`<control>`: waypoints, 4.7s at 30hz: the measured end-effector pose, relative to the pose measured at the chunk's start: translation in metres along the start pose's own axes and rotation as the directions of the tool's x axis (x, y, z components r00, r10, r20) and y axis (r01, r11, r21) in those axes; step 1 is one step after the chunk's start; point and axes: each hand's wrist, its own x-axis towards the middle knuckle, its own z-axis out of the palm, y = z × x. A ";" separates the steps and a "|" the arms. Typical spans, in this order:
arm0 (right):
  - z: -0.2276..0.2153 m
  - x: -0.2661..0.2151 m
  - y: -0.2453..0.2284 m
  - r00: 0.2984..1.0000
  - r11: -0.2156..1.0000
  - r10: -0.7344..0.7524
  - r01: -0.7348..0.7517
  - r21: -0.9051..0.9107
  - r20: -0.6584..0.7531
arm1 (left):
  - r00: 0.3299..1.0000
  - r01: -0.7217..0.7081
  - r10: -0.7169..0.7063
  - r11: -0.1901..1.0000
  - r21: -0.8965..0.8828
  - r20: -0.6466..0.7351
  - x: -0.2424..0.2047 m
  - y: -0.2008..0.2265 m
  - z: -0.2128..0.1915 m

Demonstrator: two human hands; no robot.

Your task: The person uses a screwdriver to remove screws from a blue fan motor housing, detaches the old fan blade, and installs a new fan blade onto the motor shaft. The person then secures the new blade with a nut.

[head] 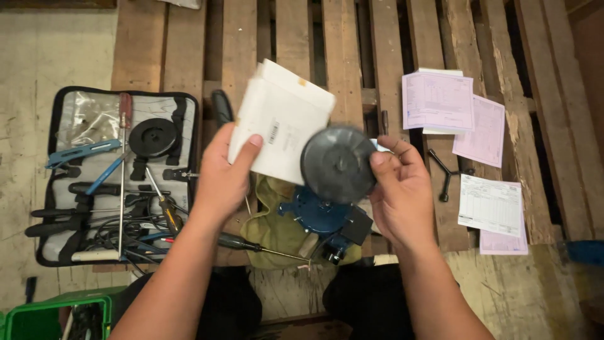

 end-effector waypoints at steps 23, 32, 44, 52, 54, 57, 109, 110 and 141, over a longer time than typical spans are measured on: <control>-0.013 0.017 -0.014 0.897 0.902 -0.430 0.432 -0.002 0.099 | 0.895 0.402 -0.173 0.711 0.577 -0.412 0.115 -0.157 -0.030; -0.022 0.009 -0.023 0.874 0.869 -0.479 0.486 -0.095 0.085 | 0.882 0.428 -0.094 0.567 0.704 -0.461 0.123 -0.141 -0.017; -0.026 -0.004 -0.036 0.850 0.841 -0.521 0.526 -0.124 0.076 | 0.935 0.279 0.050 0.508 0.815 -0.352 0.096 -0.088 -0.031; -0.054 -0.011 -0.028 0.794 0.780 -0.604 0.607 -0.152 0.072 | 0.972 0.144 0.070 0.574 0.806 -0.224 0.023 -0.005 -0.019; -0.060 -0.013 -0.025 0.785 0.766 -0.614 0.618 -0.174 0.083 | 0.980 0.114 0.067 0.575 0.810 -0.186 -0.006 0.011 -0.009; -0.049 -0.021 -0.034 0.813 0.767 -0.569 0.580 -0.274 0.128 | 0.996 0.023 0.048 0.668 0.744 -0.074 -0.048 0.038 0.013; 0.026 -0.008 -0.022 0.699 0.414 -0.450 0.715 -0.564 0.556 | 0.956 -0.295 0.295 0.956 0.001 -0.008 -0.035 0.003 0.062; 0.027 -0.008 -0.024 0.636 0.335 -0.472 0.770 -0.543 0.610 | 0.955 -0.296 0.296 0.955 0.010 -0.027 -0.034 0.005 0.062; 0.034 -0.008 -0.012 0.553 0.303 -0.486 0.833 -0.463 0.677 | 0.913 -0.402 0.405 0.913 0.067 -0.045 -0.034 0.008 0.062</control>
